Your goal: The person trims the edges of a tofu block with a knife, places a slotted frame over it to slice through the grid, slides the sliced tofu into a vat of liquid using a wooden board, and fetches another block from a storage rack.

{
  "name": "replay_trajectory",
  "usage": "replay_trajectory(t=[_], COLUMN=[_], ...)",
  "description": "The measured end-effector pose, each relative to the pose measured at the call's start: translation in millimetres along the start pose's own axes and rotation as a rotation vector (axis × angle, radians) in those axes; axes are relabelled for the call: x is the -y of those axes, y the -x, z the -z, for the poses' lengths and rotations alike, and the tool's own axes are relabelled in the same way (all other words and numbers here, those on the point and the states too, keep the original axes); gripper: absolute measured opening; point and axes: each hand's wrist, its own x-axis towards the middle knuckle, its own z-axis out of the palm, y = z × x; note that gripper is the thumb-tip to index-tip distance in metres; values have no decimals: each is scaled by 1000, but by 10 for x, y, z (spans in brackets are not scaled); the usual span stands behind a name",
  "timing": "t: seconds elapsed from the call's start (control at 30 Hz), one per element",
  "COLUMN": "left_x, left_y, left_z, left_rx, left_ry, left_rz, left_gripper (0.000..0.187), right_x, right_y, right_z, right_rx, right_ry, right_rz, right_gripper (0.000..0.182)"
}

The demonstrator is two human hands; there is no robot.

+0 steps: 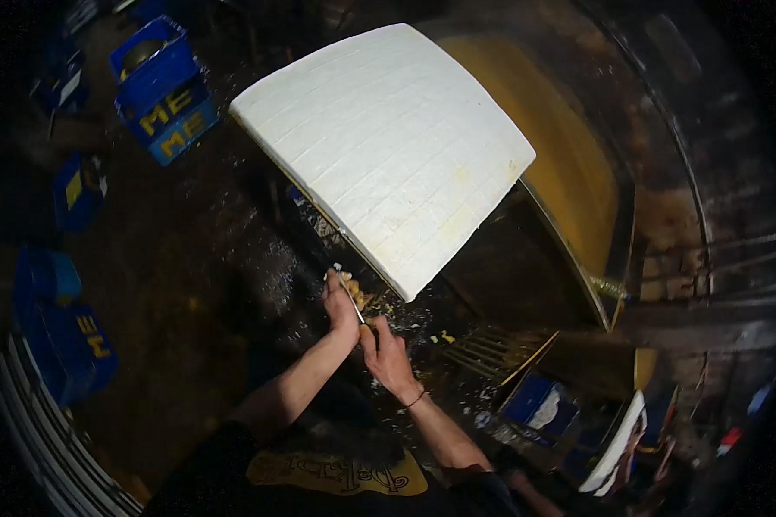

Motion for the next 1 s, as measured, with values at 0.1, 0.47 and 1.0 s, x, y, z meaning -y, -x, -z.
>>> replay_trajectory(t=[0.1,0.47,1.0], left_x=[411,-2543,-171], left_y=[-318,-1543,69], left_z=[-183,-613,-3274], left_rx=[130,-139,1457], left_ry=[-6,-747,-1538], left_rz=[354,-1129,-1678], left_gripper=[41,39,46], right_x=[206,654,-883], right_y=[175,-42,-2434], right_z=[236,902,2751], right_rx=[-94,-824,-1107], right_ry=[28,-705,-131], right_rz=[-131,-261,-321], right_gripper=[15,22,23])
